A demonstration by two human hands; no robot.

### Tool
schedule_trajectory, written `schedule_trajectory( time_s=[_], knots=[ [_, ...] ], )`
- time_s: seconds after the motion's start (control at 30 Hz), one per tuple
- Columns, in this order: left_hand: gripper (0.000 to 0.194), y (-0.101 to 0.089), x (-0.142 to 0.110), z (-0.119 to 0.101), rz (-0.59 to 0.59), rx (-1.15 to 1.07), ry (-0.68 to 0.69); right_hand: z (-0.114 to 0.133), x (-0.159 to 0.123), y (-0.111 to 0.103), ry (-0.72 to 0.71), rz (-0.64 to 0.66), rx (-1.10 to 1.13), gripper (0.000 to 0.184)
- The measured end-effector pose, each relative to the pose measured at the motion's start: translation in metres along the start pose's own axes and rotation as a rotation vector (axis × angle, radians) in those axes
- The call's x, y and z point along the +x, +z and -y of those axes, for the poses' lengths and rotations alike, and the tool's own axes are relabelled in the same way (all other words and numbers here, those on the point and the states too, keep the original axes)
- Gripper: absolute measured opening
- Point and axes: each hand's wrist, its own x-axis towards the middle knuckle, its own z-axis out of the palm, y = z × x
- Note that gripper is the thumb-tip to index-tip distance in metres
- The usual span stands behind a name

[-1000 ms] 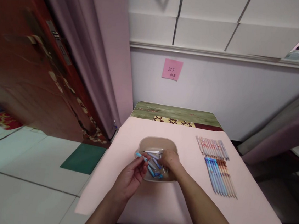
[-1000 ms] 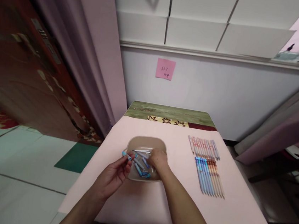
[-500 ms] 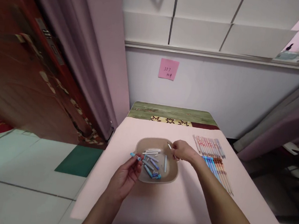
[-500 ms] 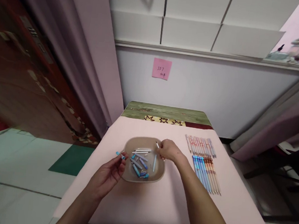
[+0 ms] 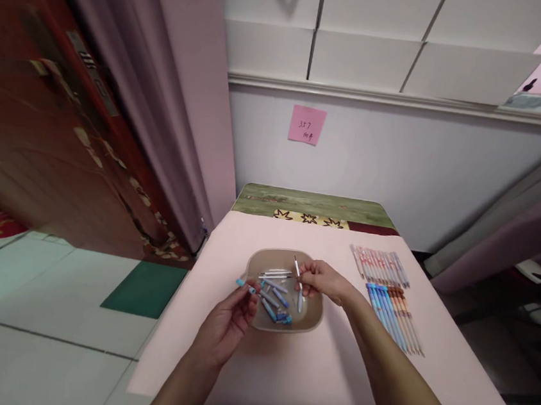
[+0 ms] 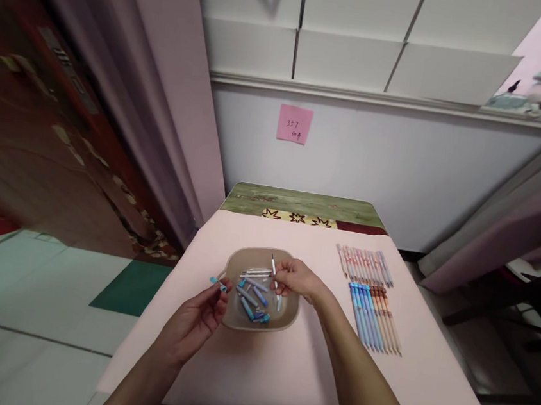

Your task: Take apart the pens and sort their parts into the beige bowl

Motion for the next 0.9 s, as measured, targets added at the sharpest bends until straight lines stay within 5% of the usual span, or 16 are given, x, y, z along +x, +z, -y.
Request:
schedule_trajectory(
  time_s=[0.43, 0.63, 0.73, 0.9],
  knots=[
    [0.017, -0.002, -0.007, -0.004, -0.027, -0.019, 0.024, -0.010, 0.039, 0.057, 0.121, -0.216, -0.750, 0.019],
    [0.015, 0.003, -0.010, 0.001, -0.051, -0.013, 0.000, 0.005, 0.019, 0.044, 0.073, -0.278, -0.829, 0.021],
    [0.014, 0.012, -0.009, 0.008, -0.045, -0.010, -0.031, 0.012, -0.005, 0.029, -0.012, -0.360, -0.728, 0.016],
    [0.011, 0.026, -0.002, 0.025, -0.027, -0.009, -0.074, 0.002, -0.035, 0.029, -0.150, -0.445, -0.050, 0.015]
  ],
)
